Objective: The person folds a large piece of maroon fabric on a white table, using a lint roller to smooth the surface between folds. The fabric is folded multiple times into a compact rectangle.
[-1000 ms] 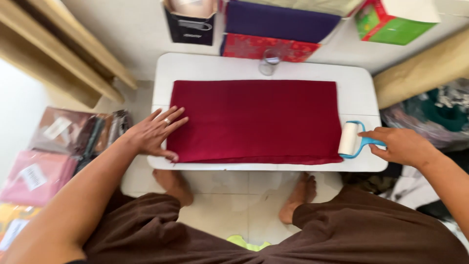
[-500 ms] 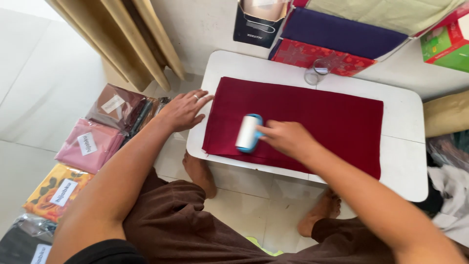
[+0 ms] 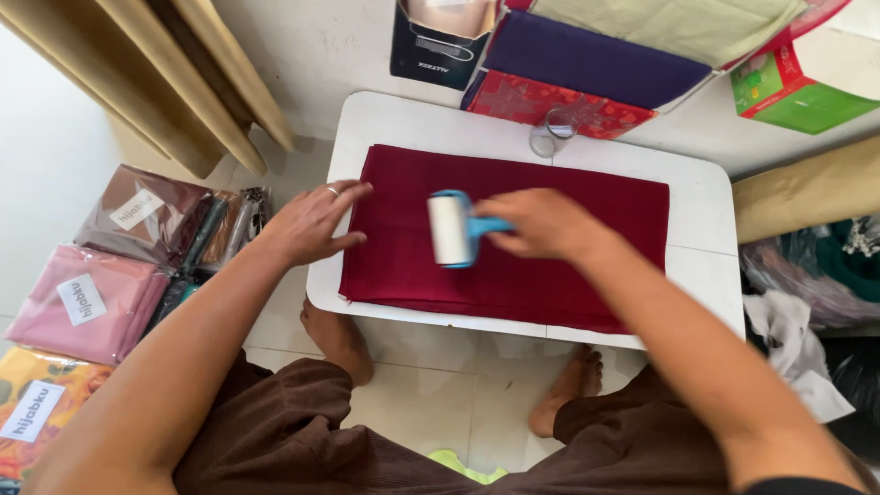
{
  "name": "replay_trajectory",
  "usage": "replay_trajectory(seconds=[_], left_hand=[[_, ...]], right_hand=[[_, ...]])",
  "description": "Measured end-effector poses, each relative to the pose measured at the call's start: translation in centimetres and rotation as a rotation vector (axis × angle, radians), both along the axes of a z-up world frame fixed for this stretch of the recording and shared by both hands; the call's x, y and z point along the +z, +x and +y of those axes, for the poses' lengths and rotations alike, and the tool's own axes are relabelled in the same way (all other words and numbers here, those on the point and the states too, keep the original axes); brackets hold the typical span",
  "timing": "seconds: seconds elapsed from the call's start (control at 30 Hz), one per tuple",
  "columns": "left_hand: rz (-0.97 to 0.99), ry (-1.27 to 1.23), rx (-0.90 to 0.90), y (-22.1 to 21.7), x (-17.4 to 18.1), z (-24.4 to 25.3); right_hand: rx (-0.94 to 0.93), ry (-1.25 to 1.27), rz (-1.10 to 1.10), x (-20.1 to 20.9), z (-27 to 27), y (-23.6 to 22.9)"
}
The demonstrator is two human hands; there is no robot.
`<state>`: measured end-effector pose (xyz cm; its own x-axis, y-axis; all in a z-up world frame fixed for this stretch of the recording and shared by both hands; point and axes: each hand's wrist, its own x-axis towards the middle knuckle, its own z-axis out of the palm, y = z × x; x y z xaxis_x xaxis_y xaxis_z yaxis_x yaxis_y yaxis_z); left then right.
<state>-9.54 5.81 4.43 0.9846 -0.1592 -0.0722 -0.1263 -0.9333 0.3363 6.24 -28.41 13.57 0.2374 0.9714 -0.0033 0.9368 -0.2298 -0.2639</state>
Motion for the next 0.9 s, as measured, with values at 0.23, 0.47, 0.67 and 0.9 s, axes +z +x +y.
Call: replay_trajectory(seconds=[0.23, 0.47, 0.67, 0.9], left_hand=[[0.116, 0.267, -0.068, -0.9, -1.8, 0.7], [0.015, 0.255, -0.025, -0.9, -3.5, 2.9], [-0.008, 0.179, -0.011, -0.5, -0.8, 1.1], [0.167, 0.152, -0.082, 0.5, -0.3, -1.0]], right_hand=[[-0.244, -0.323, -0.249, -0.5, -14.1, 4.3], [-0.166, -0.108, -0.018, -3.1, -1.8, 1.4], [-0.116, 0.078, 0.013, -8.3, 10.5, -1.7], [-0.148, -0.042, 0.132, -6.5, 5.3, 0.8]])
